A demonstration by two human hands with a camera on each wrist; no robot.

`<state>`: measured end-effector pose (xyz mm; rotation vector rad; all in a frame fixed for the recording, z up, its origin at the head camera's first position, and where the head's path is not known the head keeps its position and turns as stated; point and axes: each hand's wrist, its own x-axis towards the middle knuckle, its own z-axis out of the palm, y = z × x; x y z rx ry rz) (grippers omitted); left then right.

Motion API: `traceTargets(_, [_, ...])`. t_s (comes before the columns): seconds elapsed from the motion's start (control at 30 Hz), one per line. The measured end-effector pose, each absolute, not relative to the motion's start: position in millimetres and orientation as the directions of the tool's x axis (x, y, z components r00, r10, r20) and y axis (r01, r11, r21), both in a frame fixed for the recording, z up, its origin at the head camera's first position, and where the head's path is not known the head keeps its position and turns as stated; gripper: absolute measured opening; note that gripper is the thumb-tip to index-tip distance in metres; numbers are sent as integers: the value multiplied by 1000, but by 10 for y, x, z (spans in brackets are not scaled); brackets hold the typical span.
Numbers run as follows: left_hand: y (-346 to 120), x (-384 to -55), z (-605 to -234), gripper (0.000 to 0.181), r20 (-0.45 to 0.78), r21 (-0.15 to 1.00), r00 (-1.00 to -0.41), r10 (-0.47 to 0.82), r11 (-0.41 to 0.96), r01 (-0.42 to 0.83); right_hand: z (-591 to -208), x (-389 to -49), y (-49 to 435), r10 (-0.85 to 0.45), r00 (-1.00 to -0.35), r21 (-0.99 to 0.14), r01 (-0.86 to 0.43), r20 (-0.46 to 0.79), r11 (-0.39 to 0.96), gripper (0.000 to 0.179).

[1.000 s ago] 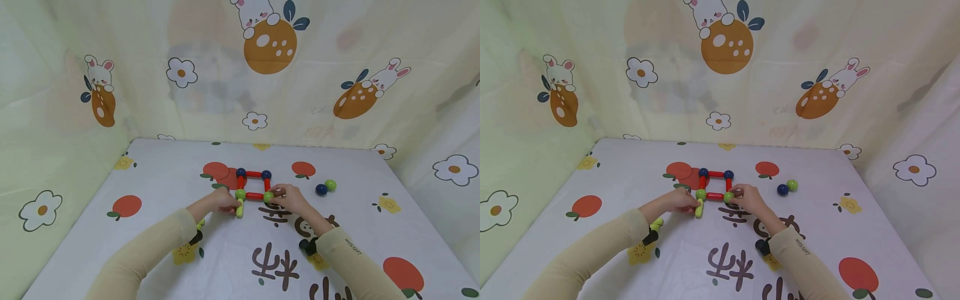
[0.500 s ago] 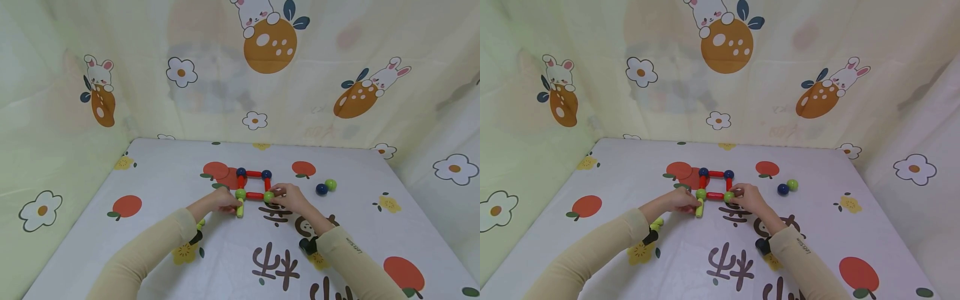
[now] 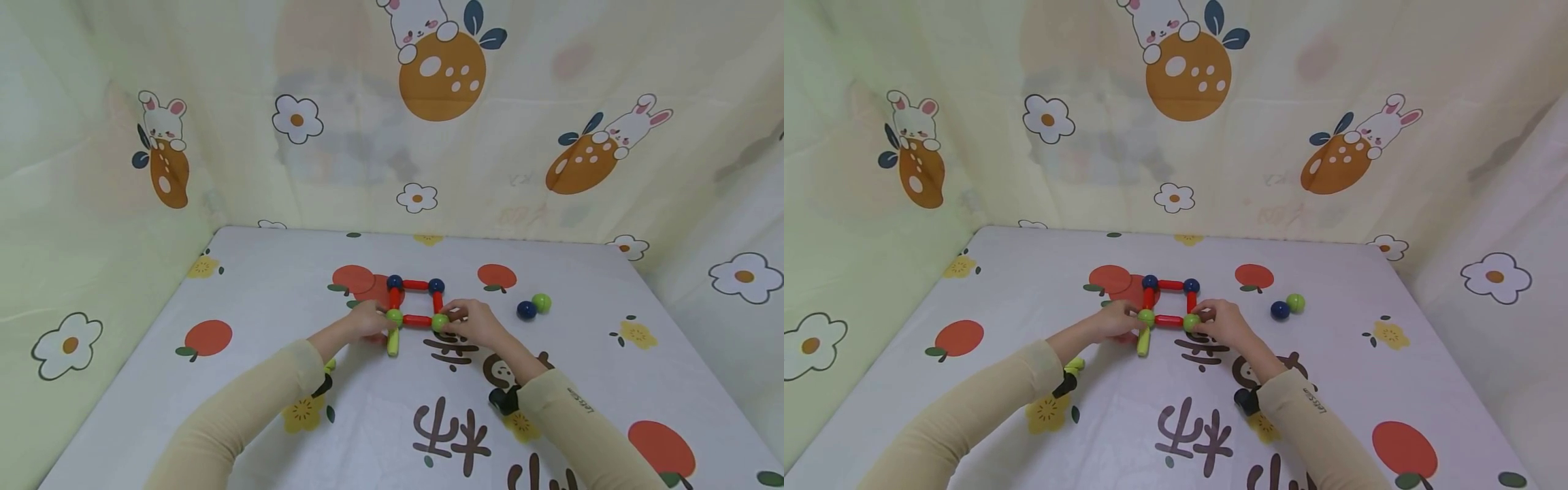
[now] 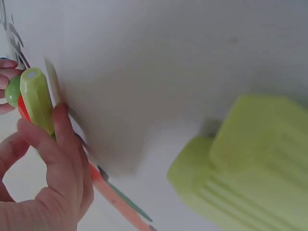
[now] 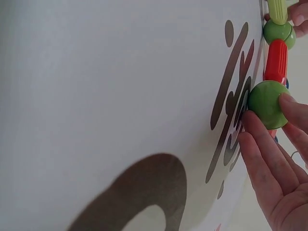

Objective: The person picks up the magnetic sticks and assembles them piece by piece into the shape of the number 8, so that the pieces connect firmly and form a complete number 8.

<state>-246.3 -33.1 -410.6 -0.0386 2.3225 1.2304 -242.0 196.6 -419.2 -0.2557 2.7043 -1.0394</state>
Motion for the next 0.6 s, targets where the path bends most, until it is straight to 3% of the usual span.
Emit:
traceTargets(0.3, [-316, -2517, -4112, 34, -217, 681, -945, 243, 731, 32, -4216, -2432, 1979, -250, -956, -689, -77, -154, 720, 30])
traceTargets(0.47, [-282, -2541, -4114, 27, -102, 610, -940, 327, 767, 201, -4216, -2432, 2010, -264, -953, -699, -89, -147, 710, 31])
traceTargets(0.6, [-267, -2551, -4110, 27, -98, 571, -930, 354, 785, 239, -4229, -2438, 2074, -266, -957, -707, -108, -117, 699, 34])
